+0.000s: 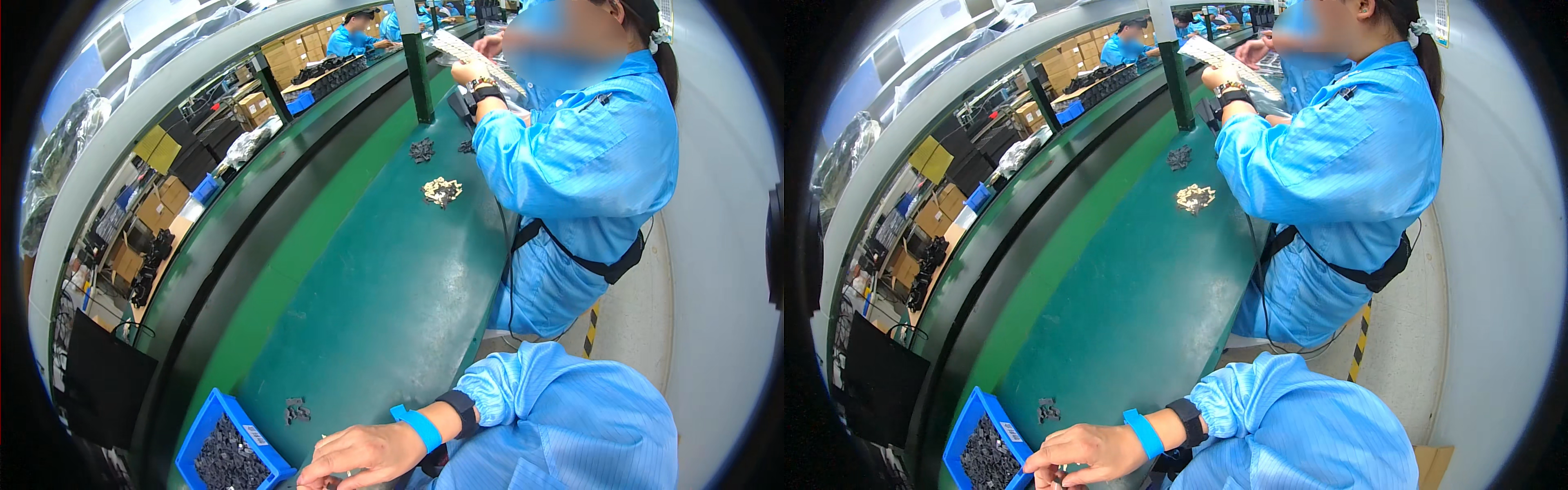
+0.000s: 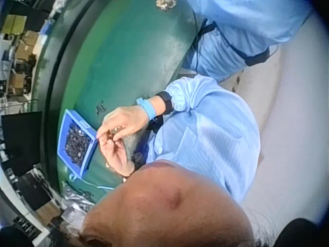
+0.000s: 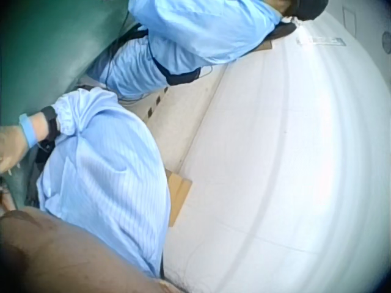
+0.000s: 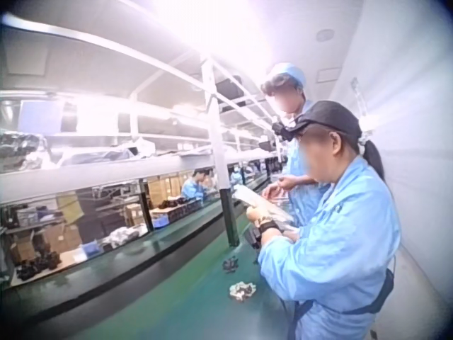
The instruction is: Assembling small plastic components manually at a factory workstation.
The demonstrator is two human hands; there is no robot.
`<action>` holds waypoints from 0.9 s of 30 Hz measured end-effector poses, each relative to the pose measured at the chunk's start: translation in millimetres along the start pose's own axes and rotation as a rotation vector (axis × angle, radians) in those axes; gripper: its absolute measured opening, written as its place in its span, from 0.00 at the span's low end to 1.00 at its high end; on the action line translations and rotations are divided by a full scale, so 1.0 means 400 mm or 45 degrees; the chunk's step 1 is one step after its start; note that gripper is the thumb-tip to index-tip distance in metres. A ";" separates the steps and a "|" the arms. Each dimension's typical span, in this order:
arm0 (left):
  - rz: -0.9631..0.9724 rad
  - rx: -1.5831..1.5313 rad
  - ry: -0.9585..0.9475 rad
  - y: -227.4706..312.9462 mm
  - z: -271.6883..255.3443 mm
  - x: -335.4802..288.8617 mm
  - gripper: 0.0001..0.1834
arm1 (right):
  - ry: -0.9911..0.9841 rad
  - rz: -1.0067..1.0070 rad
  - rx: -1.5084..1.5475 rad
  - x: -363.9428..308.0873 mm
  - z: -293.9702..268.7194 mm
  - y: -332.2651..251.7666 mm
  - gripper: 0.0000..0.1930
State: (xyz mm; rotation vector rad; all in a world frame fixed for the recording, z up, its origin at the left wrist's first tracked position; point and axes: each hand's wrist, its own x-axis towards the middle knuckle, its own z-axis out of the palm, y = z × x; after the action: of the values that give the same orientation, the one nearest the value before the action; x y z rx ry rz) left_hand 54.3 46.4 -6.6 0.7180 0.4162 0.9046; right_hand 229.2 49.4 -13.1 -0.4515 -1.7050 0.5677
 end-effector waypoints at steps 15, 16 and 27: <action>0.765 1.404 0.478 -0.094 0.107 0.060 0.15 | 0.023 0.800 0.682 0.004 -0.112 0.015 0.27; 0.752 1.409 0.507 -0.095 0.098 0.063 0.15 | 0.036 0.829 0.689 0.005 -0.111 0.022 0.27; 0.705 1.170 0.497 -0.101 0.102 0.044 0.12 | 0.021 0.827 0.659 0.000 -0.094 0.016 0.27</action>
State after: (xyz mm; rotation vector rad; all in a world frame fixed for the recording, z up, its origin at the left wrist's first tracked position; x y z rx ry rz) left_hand 111.7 28.5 -7.6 1.5514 1.0445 1.3917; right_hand 266.0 59.3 -10.8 -0.6246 -1.3034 1.4274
